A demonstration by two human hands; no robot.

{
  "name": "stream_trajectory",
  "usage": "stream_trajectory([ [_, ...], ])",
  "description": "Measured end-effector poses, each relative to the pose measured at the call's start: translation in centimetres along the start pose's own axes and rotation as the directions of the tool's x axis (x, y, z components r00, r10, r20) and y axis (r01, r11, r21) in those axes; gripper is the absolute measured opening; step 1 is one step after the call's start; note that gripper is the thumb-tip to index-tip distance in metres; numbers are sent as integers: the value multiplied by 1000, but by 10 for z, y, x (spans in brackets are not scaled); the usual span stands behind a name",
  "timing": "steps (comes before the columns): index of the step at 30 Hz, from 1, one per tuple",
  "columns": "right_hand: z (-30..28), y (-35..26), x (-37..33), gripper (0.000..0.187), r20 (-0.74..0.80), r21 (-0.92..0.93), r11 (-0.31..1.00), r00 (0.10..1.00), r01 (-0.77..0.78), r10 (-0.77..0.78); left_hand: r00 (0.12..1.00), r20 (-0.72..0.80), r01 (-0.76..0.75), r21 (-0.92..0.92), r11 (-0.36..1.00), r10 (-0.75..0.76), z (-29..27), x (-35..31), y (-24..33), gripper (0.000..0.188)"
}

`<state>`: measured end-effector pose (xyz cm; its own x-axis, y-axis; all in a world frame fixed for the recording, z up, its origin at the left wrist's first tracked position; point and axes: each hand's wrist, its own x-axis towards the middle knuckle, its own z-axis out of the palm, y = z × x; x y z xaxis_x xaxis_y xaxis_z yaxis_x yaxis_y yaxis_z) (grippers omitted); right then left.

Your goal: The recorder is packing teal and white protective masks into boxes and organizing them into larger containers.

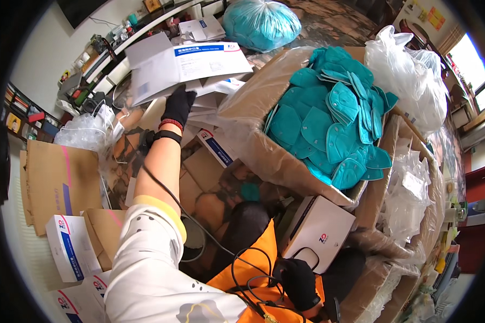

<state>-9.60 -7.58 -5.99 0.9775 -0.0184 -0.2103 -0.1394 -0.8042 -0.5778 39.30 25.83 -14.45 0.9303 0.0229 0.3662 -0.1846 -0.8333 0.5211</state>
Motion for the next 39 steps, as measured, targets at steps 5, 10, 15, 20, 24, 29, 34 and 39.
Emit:
stream_trajectory([
  [5, 10, 4, 10, 27, 130, 36, 999, 991, 15, -20, 871, 480, -4, 217, 976, -103, 61, -83, -110, 23],
  [10, 5, 12, 6, 19, 209, 105, 978, 957, 182, -201, 838, 546, -297, 436, 849, 12, 96, -239, -157, 31],
  [15, 12, 13, 1, 19, 245, 61, 996, 966, 70, -82, 558, 742, -56, 480, 875, -371, 55, -358, -146, 37],
  [20, 18, 3, -5, 19, 331, 160, 985, 936, 71, -121, 565, 302, 481, 635, 604, -768, -15, -480, -293, 57],
  [24, 17, 6, -15, 19, 355, 74, 995, 934, -66, 35, 602, 154, 613, 540, 577, -784, 16, -472, -264, 62],
  [29, 2, 4, -23, 19, 382, 0, 967, 893, -256, 237, 535, -3, 812, 277, 513, -845, -6, -432, -245, 42],
  [34, -26, 2, -34, 19, 381, -79, 899, 820, -431, 426, 500, 12, 834, 261, 486, -866, -7, -430, -283, 40],
  [39, -49, -4, -44, 19, 356, -113, 839, 766, -533, 535, 535, 80, 806, 252, 536, -841, 11, -436, -311, 46],
])
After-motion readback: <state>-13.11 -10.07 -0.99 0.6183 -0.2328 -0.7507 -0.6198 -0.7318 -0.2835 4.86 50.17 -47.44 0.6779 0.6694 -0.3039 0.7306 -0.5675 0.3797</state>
